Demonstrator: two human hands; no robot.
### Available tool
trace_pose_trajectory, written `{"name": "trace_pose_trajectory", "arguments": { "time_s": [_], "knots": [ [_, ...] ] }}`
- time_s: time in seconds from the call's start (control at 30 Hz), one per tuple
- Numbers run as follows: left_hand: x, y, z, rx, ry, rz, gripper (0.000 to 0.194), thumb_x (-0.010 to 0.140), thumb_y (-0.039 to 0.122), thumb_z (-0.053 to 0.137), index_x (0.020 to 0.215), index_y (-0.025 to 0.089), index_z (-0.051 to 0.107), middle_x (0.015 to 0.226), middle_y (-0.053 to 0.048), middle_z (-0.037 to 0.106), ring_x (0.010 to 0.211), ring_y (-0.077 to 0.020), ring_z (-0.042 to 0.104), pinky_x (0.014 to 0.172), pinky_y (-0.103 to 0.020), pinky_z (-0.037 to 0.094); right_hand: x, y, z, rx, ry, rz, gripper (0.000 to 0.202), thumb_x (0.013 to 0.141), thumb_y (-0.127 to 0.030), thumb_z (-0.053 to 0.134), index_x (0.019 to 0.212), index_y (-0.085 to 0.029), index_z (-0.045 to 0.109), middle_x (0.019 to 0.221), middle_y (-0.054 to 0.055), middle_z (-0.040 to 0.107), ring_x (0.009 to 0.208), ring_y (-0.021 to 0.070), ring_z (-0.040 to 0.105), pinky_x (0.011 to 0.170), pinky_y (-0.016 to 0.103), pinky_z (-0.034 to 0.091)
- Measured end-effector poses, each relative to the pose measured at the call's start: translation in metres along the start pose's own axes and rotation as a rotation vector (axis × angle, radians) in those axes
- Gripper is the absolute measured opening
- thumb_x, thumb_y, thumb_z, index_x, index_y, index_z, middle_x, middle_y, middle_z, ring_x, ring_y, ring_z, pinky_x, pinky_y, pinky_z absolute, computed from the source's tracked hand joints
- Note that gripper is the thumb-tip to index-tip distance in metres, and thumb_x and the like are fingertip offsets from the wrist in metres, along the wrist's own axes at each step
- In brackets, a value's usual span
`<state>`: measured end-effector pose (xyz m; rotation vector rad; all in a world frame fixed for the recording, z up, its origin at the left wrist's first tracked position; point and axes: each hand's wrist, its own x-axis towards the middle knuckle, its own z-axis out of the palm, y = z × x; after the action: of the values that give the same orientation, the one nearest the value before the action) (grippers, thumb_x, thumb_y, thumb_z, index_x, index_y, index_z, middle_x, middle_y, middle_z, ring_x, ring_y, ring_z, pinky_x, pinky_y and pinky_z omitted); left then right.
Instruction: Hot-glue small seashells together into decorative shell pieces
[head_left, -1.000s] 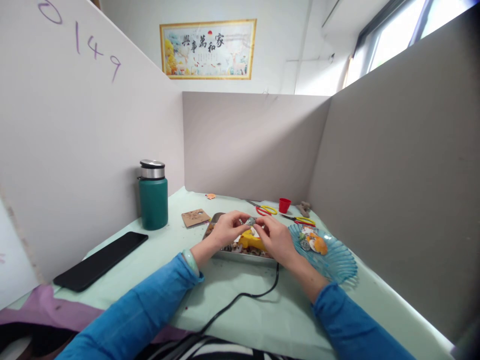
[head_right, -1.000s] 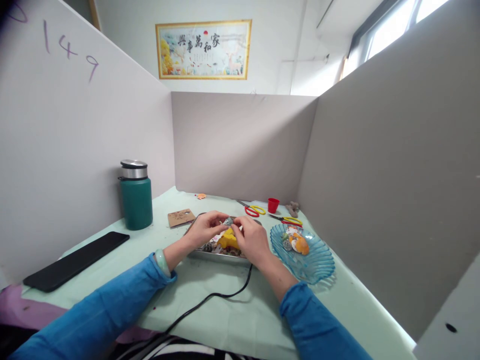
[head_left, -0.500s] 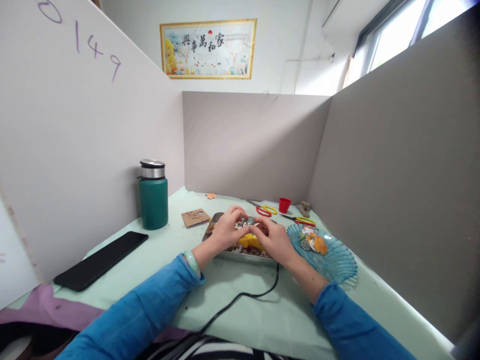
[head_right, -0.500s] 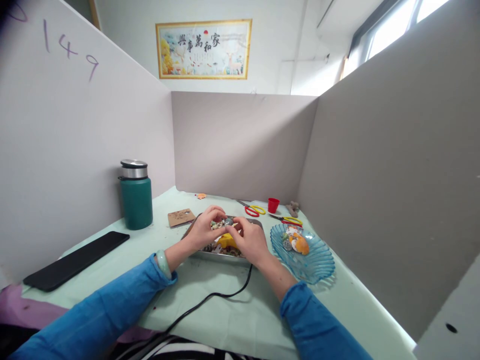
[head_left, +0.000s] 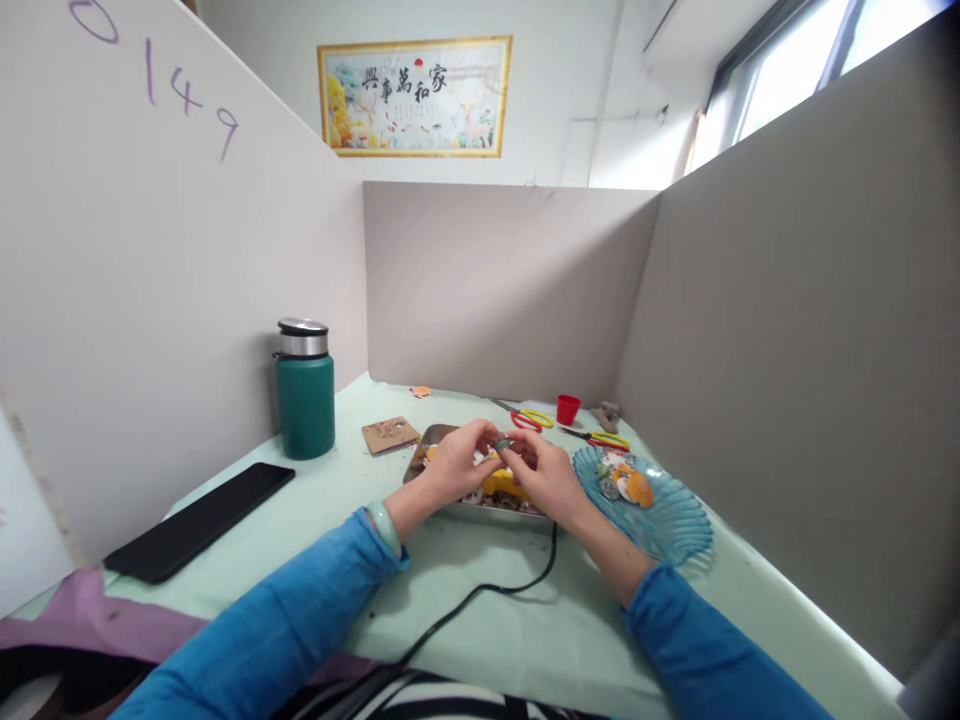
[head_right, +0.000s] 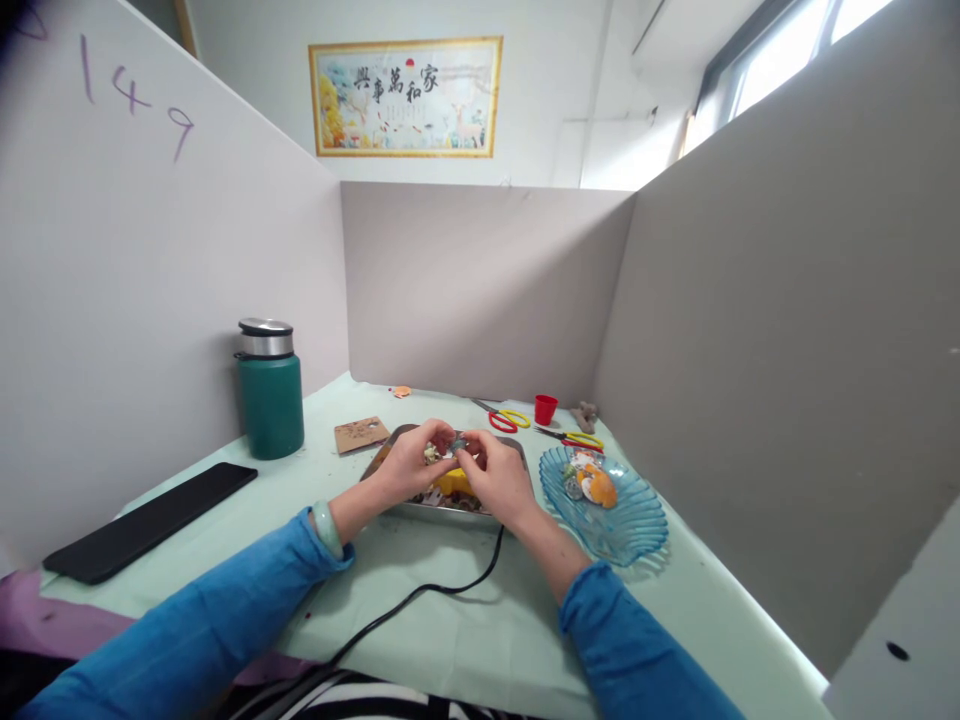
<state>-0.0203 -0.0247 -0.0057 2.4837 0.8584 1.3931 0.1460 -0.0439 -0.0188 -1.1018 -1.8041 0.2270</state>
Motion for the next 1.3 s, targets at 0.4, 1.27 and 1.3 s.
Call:
{"name": "trace_pose_trajectory", "arguments": {
  "time_s": [0.4,1.27,1.3],
  "knots": [
    [0.0,-0.005,0.006,-0.065,-0.041,0.027,0.044,0.076,0.028,0.059,0.116,0.018,0.045,0.1,-0.008,0.061,0.086,-0.0163,0.058,0.079,-0.031,0.045,0.019,0.01,-0.037,-0.213,0.024,0.089,0.025,0.077,-0.031,0.048,0.089,-0.018,0.064,0.065,0.001,0.062,0.058,0.0145,0.056,0.053,0.024,0.039],
    [0.001,-0.004,0.008,0.045,-0.088,-0.001,0.024,0.08,0.024,0.051,0.103,0.018,0.057,0.082,-0.004,0.064,0.075,-0.015,0.059,0.071,-0.026,0.044,0.012,0.1,-0.102,-0.575,-0.26,0.491,0.024,0.053,-0.001,0.06,0.039,-0.018,0.05,0.039,0.002,0.049,0.039,0.0127,0.047,0.044,0.028,0.035],
    [0.001,-0.004,0.008,0.046,-0.088,-0.001,0.024,0.08,0.024,0.051,0.103,0.018,0.057,0.082,-0.004,0.064,0.075,-0.015,0.059,0.071,-0.026,0.044,0.01,0.106,-0.101,-0.561,-0.207,0.455,0.026,0.052,0.0,0.06,0.037,-0.018,0.048,0.038,0.002,0.047,0.038,0.0129,0.046,0.043,0.028,0.034]
  ]
}}
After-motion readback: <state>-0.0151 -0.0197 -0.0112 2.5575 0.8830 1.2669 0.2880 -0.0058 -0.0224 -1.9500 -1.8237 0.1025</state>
